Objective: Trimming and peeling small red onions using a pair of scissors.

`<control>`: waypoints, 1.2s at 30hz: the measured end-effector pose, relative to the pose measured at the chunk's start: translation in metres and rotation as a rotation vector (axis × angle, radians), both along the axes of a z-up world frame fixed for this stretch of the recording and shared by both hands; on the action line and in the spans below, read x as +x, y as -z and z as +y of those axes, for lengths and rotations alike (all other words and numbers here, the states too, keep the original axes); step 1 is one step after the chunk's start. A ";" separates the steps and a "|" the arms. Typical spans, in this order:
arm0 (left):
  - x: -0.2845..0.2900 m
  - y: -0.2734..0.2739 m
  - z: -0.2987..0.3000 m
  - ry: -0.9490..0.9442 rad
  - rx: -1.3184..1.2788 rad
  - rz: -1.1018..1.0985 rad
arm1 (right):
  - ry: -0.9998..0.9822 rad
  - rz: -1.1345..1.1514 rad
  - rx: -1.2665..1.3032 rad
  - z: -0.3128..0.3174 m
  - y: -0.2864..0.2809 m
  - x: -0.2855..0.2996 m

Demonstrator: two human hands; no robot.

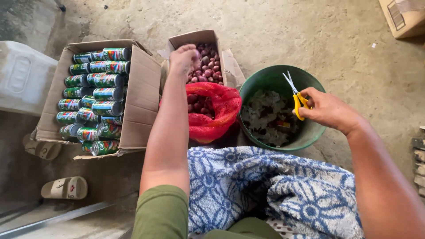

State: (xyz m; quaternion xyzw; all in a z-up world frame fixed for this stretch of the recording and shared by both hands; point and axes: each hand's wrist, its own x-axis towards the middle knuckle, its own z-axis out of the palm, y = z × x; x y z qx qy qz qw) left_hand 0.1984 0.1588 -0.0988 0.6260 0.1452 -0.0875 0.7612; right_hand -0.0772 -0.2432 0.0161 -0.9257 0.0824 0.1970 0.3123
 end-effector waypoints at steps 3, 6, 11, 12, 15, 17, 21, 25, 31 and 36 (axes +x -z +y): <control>0.012 0.050 0.010 0.018 0.211 0.010 | 0.051 0.043 0.118 0.004 0.000 0.005; 0.016 0.078 0.009 0.021 0.428 0.002 | 0.025 0.060 0.096 0.009 0.004 0.014; 0.042 0.109 0.003 0.020 0.783 0.017 | 0.075 0.114 0.038 0.019 0.000 0.026; 0.049 0.119 0.004 0.026 0.866 0.002 | 0.086 0.121 0.037 0.019 0.000 0.027; 0.062 0.123 0.005 -0.040 0.832 -0.059 | 0.090 0.116 0.074 0.016 0.008 0.031; 0.069 0.130 0.008 -0.088 0.799 -0.086 | 0.102 0.123 0.069 0.017 0.011 0.034; 0.058 0.097 0.014 -0.101 0.778 -0.162 | 0.125 0.113 0.139 0.012 0.026 0.036; 0.002 0.008 0.020 -0.010 0.672 -0.240 | 0.063 0.051 0.117 0.006 0.036 0.032; -0.144 -0.094 0.025 0.539 0.645 -0.324 | 0.069 0.037 0.194 -0.003 0.034 0.024; -0.230 -0.054 0.047 0.998 0.758 -0.399 | 0.054 0.047 0.123 -0.007 0.038 0.021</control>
